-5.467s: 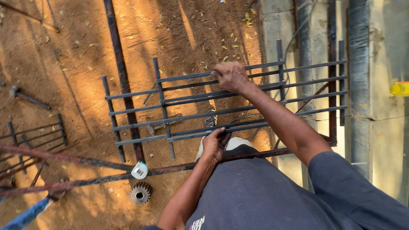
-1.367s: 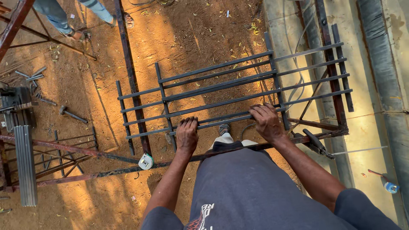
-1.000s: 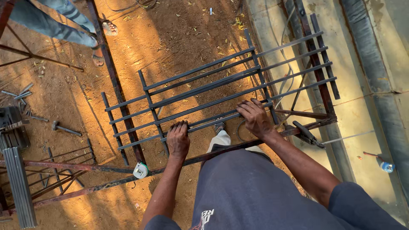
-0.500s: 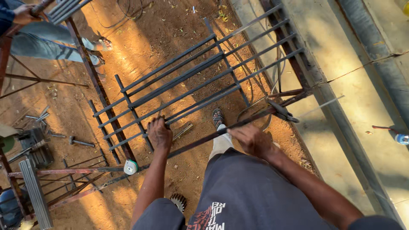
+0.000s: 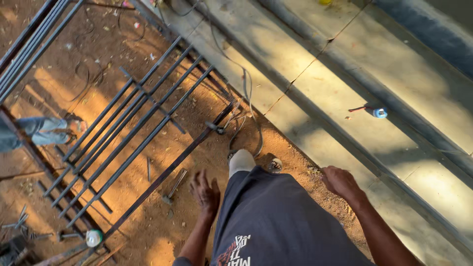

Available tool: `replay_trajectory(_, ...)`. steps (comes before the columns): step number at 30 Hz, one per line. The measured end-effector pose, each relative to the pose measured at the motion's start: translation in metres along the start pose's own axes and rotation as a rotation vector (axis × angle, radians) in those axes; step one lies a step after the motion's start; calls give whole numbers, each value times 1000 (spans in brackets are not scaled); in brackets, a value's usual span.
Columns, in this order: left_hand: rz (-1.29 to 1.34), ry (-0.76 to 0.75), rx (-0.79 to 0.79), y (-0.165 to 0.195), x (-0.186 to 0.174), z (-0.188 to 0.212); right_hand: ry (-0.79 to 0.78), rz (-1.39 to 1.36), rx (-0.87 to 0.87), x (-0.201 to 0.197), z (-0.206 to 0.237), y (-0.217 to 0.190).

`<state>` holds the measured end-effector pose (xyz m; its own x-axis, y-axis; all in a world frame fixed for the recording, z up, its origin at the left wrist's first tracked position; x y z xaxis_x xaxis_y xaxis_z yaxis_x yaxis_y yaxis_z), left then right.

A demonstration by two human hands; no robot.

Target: The person picks up several metal bars, places them into a frame on a workbench, aligns them using a measuring tape, and then uses a welding torch to secure the bars to the frame.

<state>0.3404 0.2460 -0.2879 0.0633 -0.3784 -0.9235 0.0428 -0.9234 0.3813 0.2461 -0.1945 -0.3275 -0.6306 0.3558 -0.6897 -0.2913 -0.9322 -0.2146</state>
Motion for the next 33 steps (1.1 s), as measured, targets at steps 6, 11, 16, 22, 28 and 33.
replay_trajectory(6,248,-573,-179,64,68,-14,208,-224,187,-59,-18,70)
replay_trajectory(11,172,-673,-14,154,103,-82,165,-327,108,-92,-80,76)
replay_trajectory(16,414,-727,84,312,117,-186,27,-400,115,-162,-120,90)
replay_trajectory(22,758,-309,657,573,-42,-358,179,-558,299,-316,-119,136)
replay_trajectory(28,1117,-68,982,708,-236,-481,110,-673,508,-387,-167,176)
replay_trajectory(33,1354,339,1051,739,-347,-549,22,-380,319,-421,-220,196)
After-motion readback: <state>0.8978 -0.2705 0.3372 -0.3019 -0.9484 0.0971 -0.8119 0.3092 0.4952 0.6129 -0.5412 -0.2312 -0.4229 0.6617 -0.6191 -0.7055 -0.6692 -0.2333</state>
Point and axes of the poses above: each hand's wrist, its own z-axis away from the middle knuckle, its own x-axis out of the palm, y = z × x, the point moved 8 cm from there along -z, towards the middle knuckle, and after that the axes turned 1 degree about x, right-handed, at the moved point
